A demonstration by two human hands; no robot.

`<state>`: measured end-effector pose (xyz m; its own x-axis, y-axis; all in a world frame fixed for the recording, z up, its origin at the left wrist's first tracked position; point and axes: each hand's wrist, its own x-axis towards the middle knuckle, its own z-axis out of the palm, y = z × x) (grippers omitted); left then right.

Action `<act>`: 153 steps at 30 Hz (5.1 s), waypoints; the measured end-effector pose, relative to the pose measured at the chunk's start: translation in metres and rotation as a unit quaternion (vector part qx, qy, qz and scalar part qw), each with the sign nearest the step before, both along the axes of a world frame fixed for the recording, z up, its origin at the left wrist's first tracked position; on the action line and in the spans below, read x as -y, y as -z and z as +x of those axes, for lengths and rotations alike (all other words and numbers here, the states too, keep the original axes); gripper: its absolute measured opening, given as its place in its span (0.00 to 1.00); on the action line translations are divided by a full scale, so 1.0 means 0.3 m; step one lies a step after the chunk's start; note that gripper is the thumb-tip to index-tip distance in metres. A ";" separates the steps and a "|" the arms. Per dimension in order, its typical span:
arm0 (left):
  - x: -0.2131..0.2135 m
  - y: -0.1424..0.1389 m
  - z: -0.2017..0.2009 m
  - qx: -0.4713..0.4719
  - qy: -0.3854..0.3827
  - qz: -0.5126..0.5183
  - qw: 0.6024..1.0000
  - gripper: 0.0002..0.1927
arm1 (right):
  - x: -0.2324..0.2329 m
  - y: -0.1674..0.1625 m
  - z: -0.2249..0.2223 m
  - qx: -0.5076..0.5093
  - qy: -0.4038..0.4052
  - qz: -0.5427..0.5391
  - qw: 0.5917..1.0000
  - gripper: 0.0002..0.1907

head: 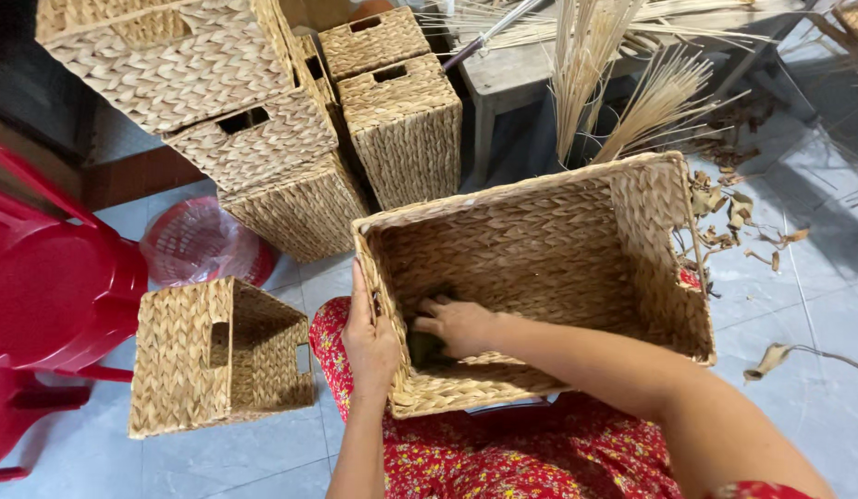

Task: The person sits on a chair and wipes a woven water-hyacinth storage basket with a green cloth, first rubbing the outer sides and lid area, then reaching inside to wipe the interior walls and bottom, then wiping the outside again. Other finished baskets are stacked nearby on the floor.

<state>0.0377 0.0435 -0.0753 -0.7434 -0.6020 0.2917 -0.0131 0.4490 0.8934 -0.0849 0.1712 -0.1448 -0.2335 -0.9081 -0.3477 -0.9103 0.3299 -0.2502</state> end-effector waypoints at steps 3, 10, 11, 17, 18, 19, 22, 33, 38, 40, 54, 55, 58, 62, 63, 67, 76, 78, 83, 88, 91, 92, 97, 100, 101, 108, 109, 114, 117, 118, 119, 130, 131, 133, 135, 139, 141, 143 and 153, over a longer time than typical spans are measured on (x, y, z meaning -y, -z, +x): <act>-0.003 -0.004 -0.004 0.031 -0.012 0.017 0.999 0.45 | -0.151 -0.008 -0.073 -0.048 -0.017 0.060 0.997 0.29; -0.021 -0.015 -0.011 -0.012 0.013 0.012 1.000 0.44 | -0.613 -0.012 -0.260 -0.136 0.165 0.092 0.973 0.27; -0.023 -0.016 -0.014 0.005 0.010 0.019 1.000 0.44 | -0.668 -0.008 -0.278 -0.154 0.200 0.036 0.967 0.30; -0.025 -0.019 -0.032 -0.031 0.009 -0.022 0.999 0.44 | -0.655 0.068 -0.288 -0.136 0.194 0.238 0.942 0.12; -0.025 -0.019 -0.032 -0.039 0.009 -0.033 0.999 0.44 | -0.617 0.075 -0.279 -0.157 0.159 0.220 0.950 0.11; -0.025 -0.018 -0.030 -0.043 0.010 -0.045 0.998 0.44 | -0.560 0.087 -0.255 -0.174 0.123 0.202 0.956 0.09; -0.022 -0.014 -0.026 -0.016 -0.002 -0.002 1.000 0.44 | -0.392 0.107 -0.182 -0.162 0.061 0.190 0.966 0.10; -0.001 0.003 -0.010 -0.030 -0.003 -0.031 0.999 0.43 | 0.083 0.044 0.103 0.009 0.006 0.034 0.999 0.25; -0.003 0.005 -0.003 -0.012 -0.007 -0.018 1.000 0.44 | -0.071 0.041 -0.009 -0.036 -0.006 0.083 0.996 0.26; -0.007 0.000 -0.005 -0.021 -0.003 -0.032 0.999 0.43 | -0.198 0.040 -0.063 -0.068 -0.005 0.120 0.990 0.28; -0.028 -0.026 -0.016 0.029 -0.001 0.031 0.999 0.44 | -0.587 -0.051 -0.338 -0.062 0.316 -0.011 0.947 0.21; -0.028 -0.025 -0.015 0.023 0.000 0.025 0.999 0.45 | -0.514 -0.078 -0.308 -0.028 0.344 -0.021 0.938 0.24; -0.023 -0.021 -0.005 -0.006 0.002 -0.006 1.000 0.46 | -0.232 -0.116 -0.174 0.062 0.335 -0.073 0.937 0.35; -0.012 -0.014 0.014 -0.017 0.005 0.009 1.000 0.45 | 0.033 -0.071 -0.044 -0.156 0.024 -0.220 0.963 0.35; -0.009 -0.013 0.019 -0.018 0.004 0.013 1.000 0.45 | 0.047 -0.050 -0.051 -0.145 0.016 -0.209 0.967 0.36; -0.005 -0.005 0.025 -0.013 -0.003 0.009 1.000 0.44 | -0.006 0.031 -0.141 -0.161 0.013 -0.226 0.961 0.37; -0.024 0.002 -0.001 -0.007 0.014 0.021 1.000 0.43 | -0.463 -0.058 -0.395 -0.191 0.300 -0.098 0.930 0.35; -0.030 0.000 -0.008 -0.007 0.018 0.010 1.000 0.44 | -0.551 -0.079 -0.437 -0.216 0.439 -0.140 0.861 0.24; -0.031 -0.001 -0.013 -0.033 0.022 -0.022 0.999 0.43 | -0.474 -0.014 -0.442 -0.249 0.438 -0.167 0.847 0.37; -0.027 -0.004 -0.002 -0.025 0.009 0.006 1.000 0.42 | -0.207 0.044 -0.315 -0.191 0.326 -0.251 0.891 0.36; -0.021 -0.009 0.010 -0.016 0.000 -0.022 1.000 0.44 | 0.000 0.046 -0.213 -0.181 0.156 -0.303 0.923 0.28; -0.018 -0.010 0.015 -0.026 0.000 -0.033 0.999 0.44 | 0.080 0.045 -0.170 -0.188 0.093 -0.293 0.933 0.26; -0.005 -0.007 0.027 0.020 -0.022 -0.012 0.999 0.44 | 0.199 -0.010 -0.145 -0.024 0.112 -0.174 0.978 0.46; -0.003 -0.001 0.029 -0.005 -0.004 -0.008 1.000 0.45 | 0.089 -0.041 -0.226 -0.044 0.138 -0.138 0.980 0.37; -0.004 0.001 0.026 0.001 -0.005 -0.004 1.000 0.45 | 0.041 -0.048 -0.257 -0.006 0.171 -0.157 0.973 0.36; -0.016 0.003 -0.009 -0.014 0.012 -0.011 1.000 0.44 | -0.338 -0.074 -0.425 -0.047 0.379 -0.106 0.918 0.31; -0.020 0.003 -0.007 -0.008 0.009 -0.009 1.000 0.44 | -0.412 -0.085 -0.447 -0.070 0.410 -0.124 0.901 0.30; -0.033 0.002 -0.008 -0.014 0.021 0.007 1.000 0.44 | -0.580 -0.092 -0.504 -0.154 0.512 -0.198 0.821 0.24; -0.029 -0.003 -0.008 -0.030 0.022 -0.036 0.999 0.45 | -0.452 -0.046 -0.470 -0.255 0.433 -0.232 0.833 0.36; -0.028 -0.005 -0.009 -0.015 0.017 -0.043 0.999 0.45 | -0.418 -0.038 -0.461 -0.300 0.388 -0.240 0.838 0.43; -0.028 -0.007 -0.010 -0.016 0.017 -0.030 0.999 0.44 | -0.390 -0.025 -0.441 -0.262 0.388 -0.216 0.857 0.38; -0.008 -0.012 0.011 0.051 -0.024 0.027 0.998 0.45 | 0.154 0.029 -0.089 -0.134 0.051 -0.240 0.960 0.31; -0.005 -0.010 0.010 0.030 -0.018 0.013 0.999 0.44 | 0.149 0.019 -0.087 -0.121 0.058 -0.225 0.965 0.33; -0.002 -0.004 0.012 -0.007 -0.003 -0.011 1.000 0.43 | 0.085 -0.006 -0.124 -0.132 0.045 -0.187 0.972 0.31; -0.002 0.001 0.012 0.002 -0.002 -0.022 1.000 0.43 | -0.002 -0.032 -0.188 -0.158 0.050 -0.138 0.977 0.30; -0.010 0.006 -0.005 -0.021 0.022 -0.002 1.000 0.43 | -0.213 -0.051 -0.308 -0.197 0.125 -0.073 0.970 0.34; -0.020 0.006 -0.014 -0.013 0.019 0.022 1.000 0.42 | -0.344 -0.058 -0.369 -0.194 0.191 -0.005 0.962 0.34; -0.023 0.005 -0.021 -0.008 0.020 0.016 1.000 0.42 | -0.479 -0.068 -0.428 -0.199 0.300 -0.009 0.933 0.30; -0.031 -0.011 -0.029 -0.017 0.013 0.006 1.000 0.43 | -0.322 0.001 -0.342 -0.198 0.290 0.115 0.929 0.38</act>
<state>0.0291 0.0527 -0.0721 -0.7486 -0.5863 0.3095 0.0281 0.4384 0.8984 -0.1875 0.2678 -0.1451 -0.8117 -0.5015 -0.2993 -0.5679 0.7976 0.2035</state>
